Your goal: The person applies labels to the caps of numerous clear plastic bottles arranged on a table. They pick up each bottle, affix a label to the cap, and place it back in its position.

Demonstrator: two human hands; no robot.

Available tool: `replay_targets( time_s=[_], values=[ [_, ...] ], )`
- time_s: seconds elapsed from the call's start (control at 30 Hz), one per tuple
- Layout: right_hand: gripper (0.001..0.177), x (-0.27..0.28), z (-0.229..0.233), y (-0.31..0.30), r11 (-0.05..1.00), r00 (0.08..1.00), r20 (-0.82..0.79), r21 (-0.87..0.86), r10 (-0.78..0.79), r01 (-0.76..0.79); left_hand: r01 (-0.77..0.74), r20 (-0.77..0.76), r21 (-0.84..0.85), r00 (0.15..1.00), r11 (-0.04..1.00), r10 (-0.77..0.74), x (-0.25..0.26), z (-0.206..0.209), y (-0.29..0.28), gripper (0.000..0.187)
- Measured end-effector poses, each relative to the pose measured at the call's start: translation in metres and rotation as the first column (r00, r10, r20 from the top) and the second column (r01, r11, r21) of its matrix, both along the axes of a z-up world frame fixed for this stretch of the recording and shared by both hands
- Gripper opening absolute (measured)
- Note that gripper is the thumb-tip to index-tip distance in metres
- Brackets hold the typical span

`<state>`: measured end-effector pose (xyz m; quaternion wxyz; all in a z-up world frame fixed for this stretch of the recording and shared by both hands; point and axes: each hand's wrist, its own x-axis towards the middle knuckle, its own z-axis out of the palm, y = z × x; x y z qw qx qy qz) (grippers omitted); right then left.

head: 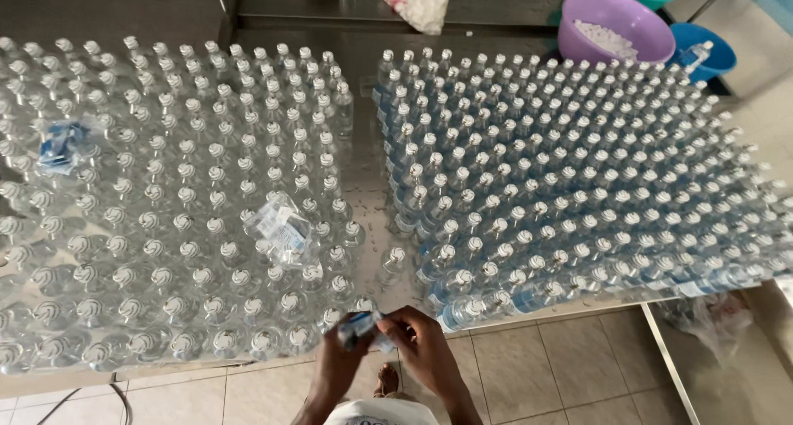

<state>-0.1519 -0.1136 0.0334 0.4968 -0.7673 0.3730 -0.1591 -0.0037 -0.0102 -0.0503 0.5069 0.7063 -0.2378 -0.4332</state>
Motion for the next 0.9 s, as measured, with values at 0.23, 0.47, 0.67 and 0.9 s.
replay_targets(
  time_s=[0.23,0.47,0.67,0.9],
  values=[
    [0.091,-0.005,-0.049,0.007,0.959,0.953,0.136,0.118,-0.272,0.257,-0.36,-0.374,-0.254,0.892,0.898,0.252,0.007,-0.022,0.005,0.015],
    [0.097,0.017,-0.043,0.008,0.894,0.848,0.413,0.424,-0.332,0.143,-0.438,-0.432,-0.259,0.85,0.86,0.303,-0.002,-0.018,-0.002,0.015],
    [0.078,0.022,-0.042,-0.021,0.925,0.91,0.238,0.263,-0.339,0.276,-0.47,-0.531,-0.269,0.801,0.841,0.278,0.0,-0.005,-0.007,0.01],
    [0.064,0.015,-0.041,-0.041,0.915,0.885,0.28,0.273,-0.371,0.297,-0.507,-0.562,-0.282,0.775,0.815,0.288,0.0,0.003,-0.003,0.028]
  ],
)
